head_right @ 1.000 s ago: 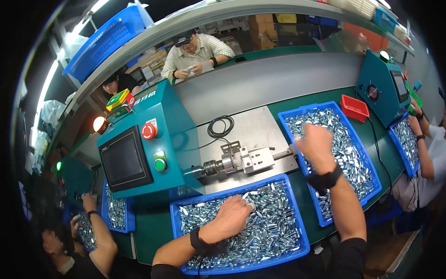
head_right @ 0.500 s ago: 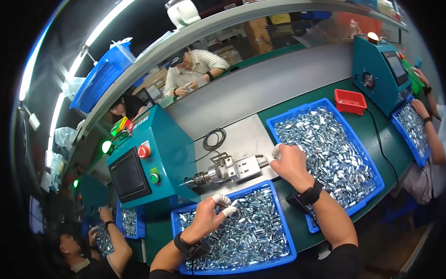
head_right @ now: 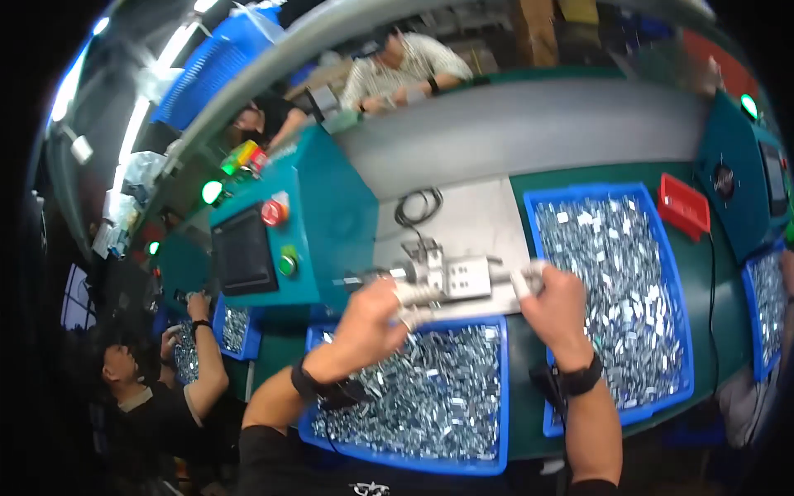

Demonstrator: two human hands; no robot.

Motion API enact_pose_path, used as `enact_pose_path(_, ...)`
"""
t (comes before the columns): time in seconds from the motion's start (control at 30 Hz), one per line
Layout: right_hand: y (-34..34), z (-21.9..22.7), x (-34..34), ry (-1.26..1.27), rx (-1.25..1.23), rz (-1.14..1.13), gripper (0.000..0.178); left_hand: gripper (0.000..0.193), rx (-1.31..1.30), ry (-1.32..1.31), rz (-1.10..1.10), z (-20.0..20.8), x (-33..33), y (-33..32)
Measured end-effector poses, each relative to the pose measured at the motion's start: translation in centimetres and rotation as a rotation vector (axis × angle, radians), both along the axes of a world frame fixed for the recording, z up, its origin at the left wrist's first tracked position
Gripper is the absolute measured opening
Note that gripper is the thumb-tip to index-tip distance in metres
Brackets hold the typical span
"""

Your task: The person picks up a metal component from a blue bin, inserts it into the machine's fixture, and then places the processed component into a separate blue bin.

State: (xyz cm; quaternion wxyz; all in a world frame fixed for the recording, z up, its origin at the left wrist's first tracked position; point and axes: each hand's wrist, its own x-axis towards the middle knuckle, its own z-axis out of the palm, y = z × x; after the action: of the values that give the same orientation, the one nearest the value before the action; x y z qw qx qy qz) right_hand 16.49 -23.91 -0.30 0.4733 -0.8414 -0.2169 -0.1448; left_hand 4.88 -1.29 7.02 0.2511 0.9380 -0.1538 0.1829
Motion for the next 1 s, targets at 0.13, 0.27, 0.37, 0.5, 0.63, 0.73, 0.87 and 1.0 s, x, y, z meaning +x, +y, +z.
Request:
enact_pose_path(0.13,0.1,0.6,1.1,0.173,-0.032,0.008,0.012,0.029,0.04,0.108,0.061,1.5,1.5,0.3)
enact_pose_path(0.27,-0.3,0.3,0.6,0.2,0.001,0.028,0.012,0.028,0.088,0.1,0.082,-0.2,2.6,0.8)
enact_pose_path(0.37,-0.5,0.2,0.2,0.194,0.015,0.028,0.012,0.023,0.183,0.089,0.077,-0.3,3.2,1.1)
enact_pose_path(0.5,-0.4,0.2,-0.1,0.172,0.025,0.031,0.011,0.018,0.267,-0.051,0.076,-0.9,5.0,1.8)
enact_pose_path(0.63,-0.4,-0.1,-0.2,0.168,0.033,0.02,0.012,0.017,0.299,0.035,0.006,-1.3,6.3,1.5)
enact_pose_path(0.73,-0.2,0.0,-0.1,0.159,0.043,0.001,0.013,0.025,0.231,0.115,0.032,-1.1,6.8,0.8)
enact_pose_path(0.87,-0.1,0.0,0.1,0.164,0.051,0.004,0.013,0.025,0.272,0.079,0.039,-2.1,7.1,1.3)
enact_pose_path(1.0,-0.2,0.7,-0.3,0.166,0.031,0.036,0.011,0.018,0.327,0.047,0.038,-2.8,6.5,2.1)
